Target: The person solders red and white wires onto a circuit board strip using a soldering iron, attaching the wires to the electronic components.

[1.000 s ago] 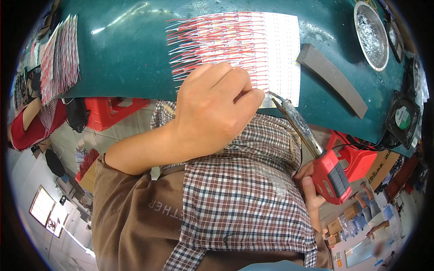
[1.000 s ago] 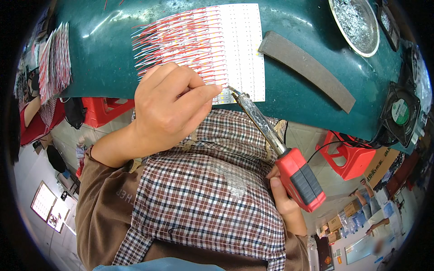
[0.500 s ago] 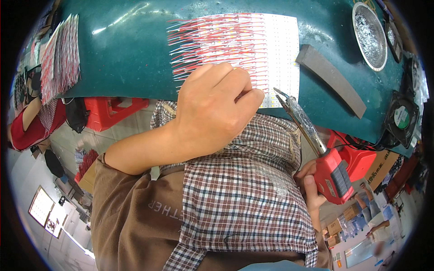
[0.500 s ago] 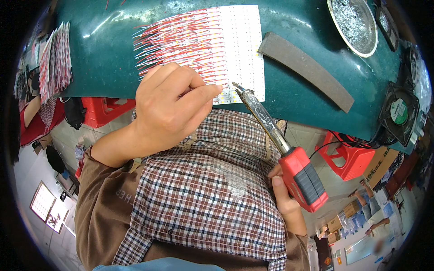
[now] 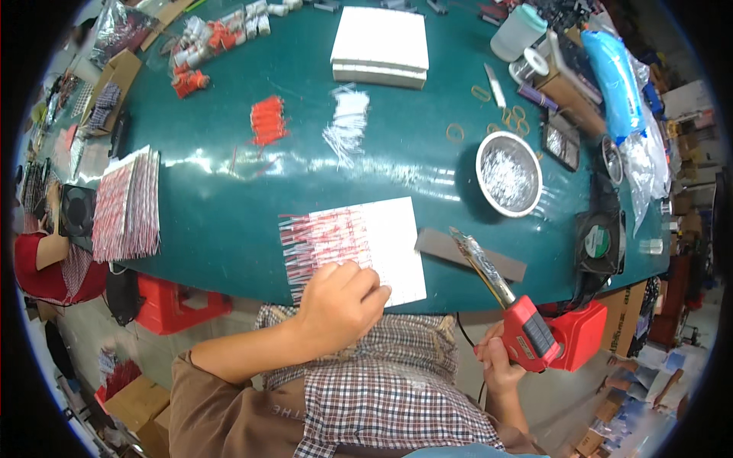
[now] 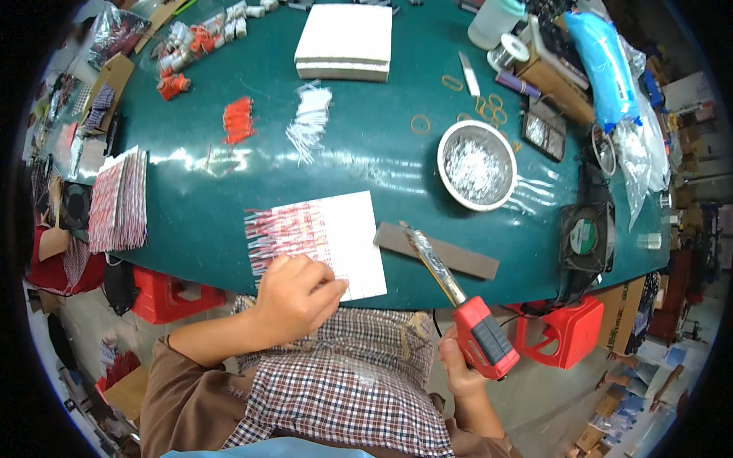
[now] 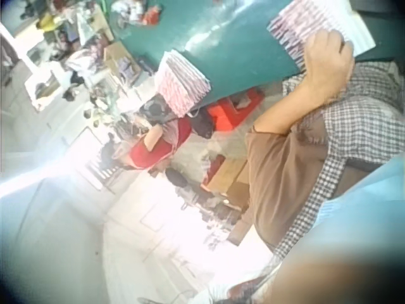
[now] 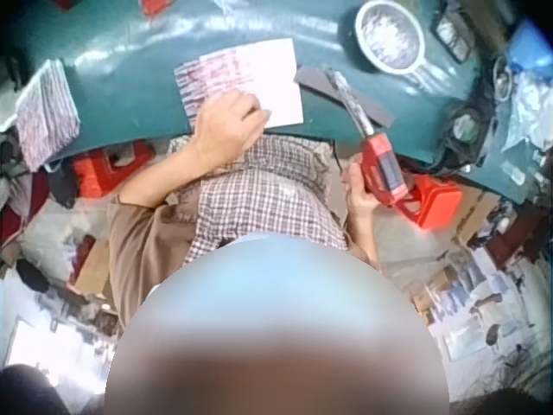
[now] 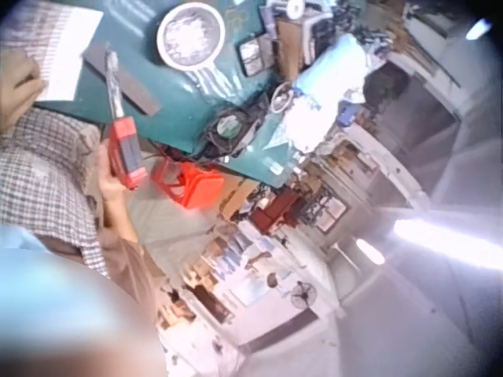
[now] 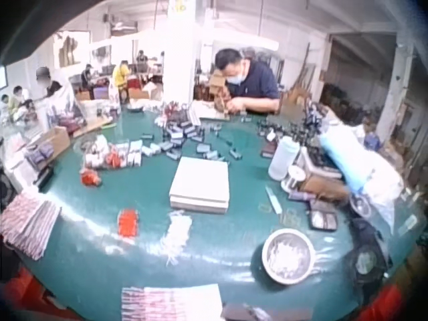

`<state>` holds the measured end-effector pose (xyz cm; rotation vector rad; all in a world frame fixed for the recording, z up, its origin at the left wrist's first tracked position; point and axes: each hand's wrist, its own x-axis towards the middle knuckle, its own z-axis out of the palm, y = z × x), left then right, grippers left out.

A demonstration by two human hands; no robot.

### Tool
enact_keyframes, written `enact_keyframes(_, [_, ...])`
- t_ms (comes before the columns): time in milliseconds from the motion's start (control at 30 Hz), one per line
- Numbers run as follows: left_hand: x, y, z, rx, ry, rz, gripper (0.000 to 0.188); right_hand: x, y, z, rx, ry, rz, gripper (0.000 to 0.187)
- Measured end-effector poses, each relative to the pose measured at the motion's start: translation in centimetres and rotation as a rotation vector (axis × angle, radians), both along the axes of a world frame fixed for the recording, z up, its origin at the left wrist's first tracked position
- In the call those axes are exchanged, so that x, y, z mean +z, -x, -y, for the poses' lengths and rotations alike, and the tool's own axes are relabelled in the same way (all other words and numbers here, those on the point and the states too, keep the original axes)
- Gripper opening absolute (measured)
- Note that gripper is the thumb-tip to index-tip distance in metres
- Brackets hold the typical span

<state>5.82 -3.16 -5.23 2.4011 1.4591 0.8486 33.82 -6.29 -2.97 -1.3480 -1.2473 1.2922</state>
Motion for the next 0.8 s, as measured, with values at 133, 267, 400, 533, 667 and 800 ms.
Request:
enact_keyframes(133, [-0.7, 0.7, -0.7, -0.120, -0.083, -0.087, 0.019, 0.1, -0.3, -1.5, -0.067, -0.121, -0.050, 0.011])
enact_keyframes(267, [-0.6, 0.8, -1.7, -0.200, -0.123, -0.184, 0.020, 0.2, -0.6, -2.9, -0.152, -0.184, -0.004, 0.012])
enact_keyframes(400, [-0.7, 0.9, -2.2, -0.240, -0.126, -0.200, 0.021, 0.3, -0.6, -4.2, -0.234, -0.285, 0.035, 0.017])
enact_keyframes(533, [-0.8, 0.9, -1.6, -0.235, -0.132, -0.205, 0.023, 0.9, -0.9, -4.8, -0.275, -0.343, 0.064, 0.017])
enact_keyframes(667, [-0.7, 0.6, -0.8, -0.164, -0.157, -0.173, 0.035, 1.5, -1.1, -5.2, -0.273, -0.429, 0.088, 0.012])
enact_keyframes(800, [-1.1, 0.6, -1.4, -0.162, -0.123, -0.078, 0.029, 1.5, -1.7, -6.9, -0.246, -0.547, 0.113, 0.010])
